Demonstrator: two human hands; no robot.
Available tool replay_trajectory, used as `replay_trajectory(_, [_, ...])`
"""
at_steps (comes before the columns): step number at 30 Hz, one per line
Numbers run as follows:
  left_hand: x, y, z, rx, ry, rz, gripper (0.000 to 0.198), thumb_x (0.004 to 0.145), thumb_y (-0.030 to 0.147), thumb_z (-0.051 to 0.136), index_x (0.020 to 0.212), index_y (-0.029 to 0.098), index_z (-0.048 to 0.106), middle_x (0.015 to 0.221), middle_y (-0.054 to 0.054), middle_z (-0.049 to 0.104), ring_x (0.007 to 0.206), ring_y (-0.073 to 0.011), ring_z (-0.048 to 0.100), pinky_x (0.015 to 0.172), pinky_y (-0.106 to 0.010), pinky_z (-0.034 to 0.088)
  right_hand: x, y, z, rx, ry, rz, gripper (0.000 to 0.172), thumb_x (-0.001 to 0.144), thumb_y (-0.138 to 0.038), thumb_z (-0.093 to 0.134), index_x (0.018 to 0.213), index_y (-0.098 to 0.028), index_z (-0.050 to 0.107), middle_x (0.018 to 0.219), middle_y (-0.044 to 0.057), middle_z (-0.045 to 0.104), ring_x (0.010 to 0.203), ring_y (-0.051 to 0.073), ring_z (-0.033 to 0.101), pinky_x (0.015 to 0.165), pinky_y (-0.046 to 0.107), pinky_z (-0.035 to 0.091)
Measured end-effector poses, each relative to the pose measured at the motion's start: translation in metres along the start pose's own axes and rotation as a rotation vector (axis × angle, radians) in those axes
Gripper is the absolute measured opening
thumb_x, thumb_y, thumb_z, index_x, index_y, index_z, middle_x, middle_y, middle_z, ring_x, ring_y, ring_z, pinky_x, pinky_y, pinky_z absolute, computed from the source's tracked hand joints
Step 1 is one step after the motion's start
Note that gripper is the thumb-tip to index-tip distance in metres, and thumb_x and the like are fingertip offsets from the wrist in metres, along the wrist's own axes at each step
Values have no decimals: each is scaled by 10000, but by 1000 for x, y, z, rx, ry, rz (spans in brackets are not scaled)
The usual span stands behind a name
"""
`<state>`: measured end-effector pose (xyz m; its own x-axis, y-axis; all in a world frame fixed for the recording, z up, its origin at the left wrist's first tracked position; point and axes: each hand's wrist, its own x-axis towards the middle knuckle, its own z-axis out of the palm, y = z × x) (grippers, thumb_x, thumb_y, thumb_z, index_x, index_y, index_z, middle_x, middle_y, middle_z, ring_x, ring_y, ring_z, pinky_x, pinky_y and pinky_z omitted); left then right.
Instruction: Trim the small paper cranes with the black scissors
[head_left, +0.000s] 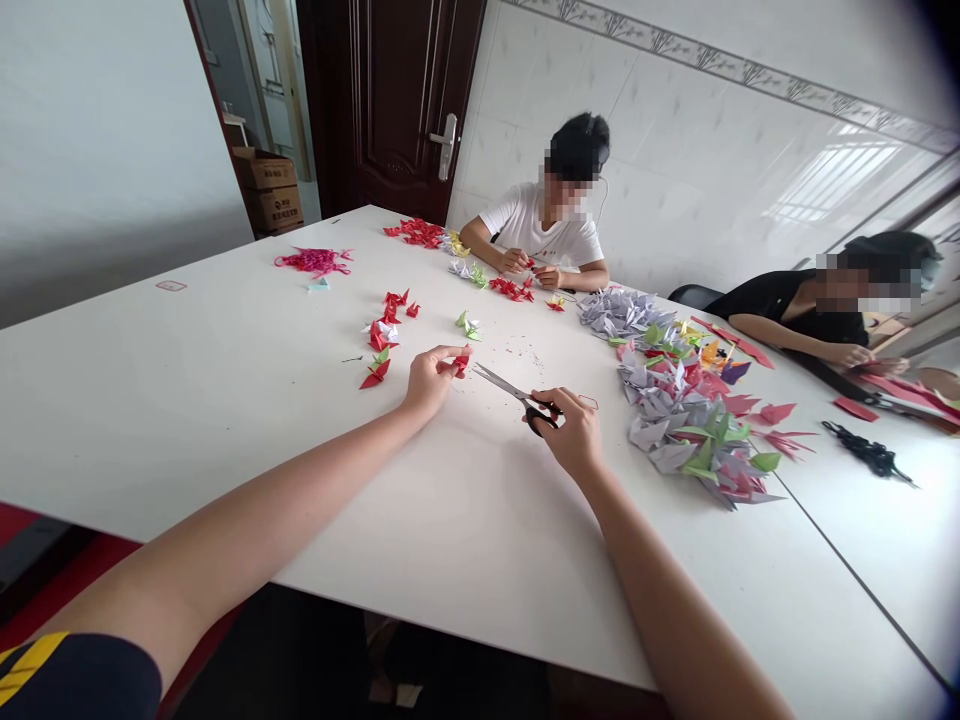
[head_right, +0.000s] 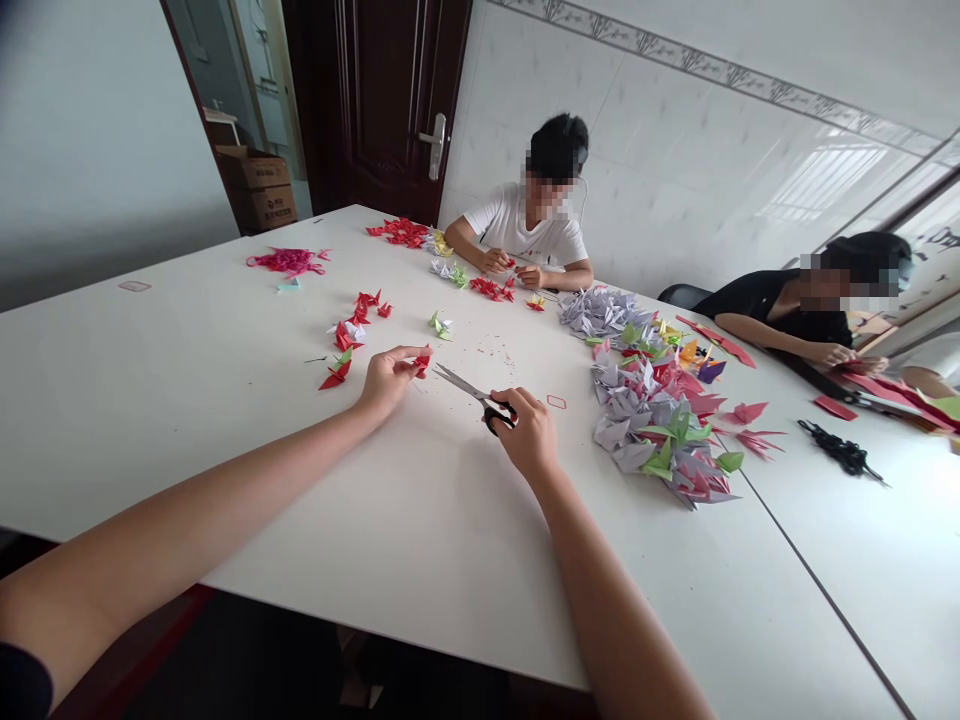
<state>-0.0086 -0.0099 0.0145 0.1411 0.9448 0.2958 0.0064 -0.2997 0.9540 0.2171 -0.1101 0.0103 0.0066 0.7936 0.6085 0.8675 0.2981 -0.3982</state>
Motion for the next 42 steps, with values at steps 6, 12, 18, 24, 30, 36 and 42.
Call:
replay_trajectory(6, [-5,4,3,28,-21,165,397,768,8,461,967,179,759,1051,-52,738,678,-98,631,663,-247,508,-1,4,3,-52,-20,-36,199,788,-207,630,972,-232,700,931,19,736,670,157,601,682,304,450])
replay_trajectory(12, [-9,7,4,57,-42,241,395,765,-6,475,955,192,760,1032,-40,734,680,-95,630,668,-239,529,-2,3,5,-46,15,-48,203,797,-204,618,983,-233,693,935,24,727,672,163,594,684,310,463])
replay_trajectory(18, [-7,5,4,62,-42,196,362,792,7,494,971,193,748,1080,-46,731,696,-102,671,664,-234,535,-2,4,5,6,11,-35,177,806,-238,630,969,-234,700,911,26,726,679,169,599,700,323,477])
replay_trajectory(24, [-8,5,4,6,-79,129,339,827,102,541,1123,208,666,1165,-56,692,692,-108,677,674,-255,545,-2,4,7,42,8,0,165,809,-237,617,953,-233,697,928,31,741,691,175,624,706,326,489])
replay_trajectory(30, [-7,6,0,-65,87,78,243,900,231,494,1130,212,570,1277,-74,591,691,-95,647,783,-309,555,-5,-3,1,-86,202,-46,156,883,-309,579,977,-234,678,875,56,709,689,192,613,740,362,492])
replay_trajectory(36, [-5,4,-1,-60,123,-2,190,873,210,513,1054,209,571,1185,-58,599,660,-97,640,729,-304,538,-7,-18,-6,-191,399,-6,187,874,-417,608,922,-241,647,816,99,656,781,259,624,774,418,463])
replay_trajectory(42, [-5,4,-1,-48,120,-16,230,807,138,525,1024,198,574,1157,-49,602,639,-90,636,752,-306,521,4,-20,3,-136,226,445,383,716,-561,688,904,-237,608,785,18,654,672,191,545,557,269,317])
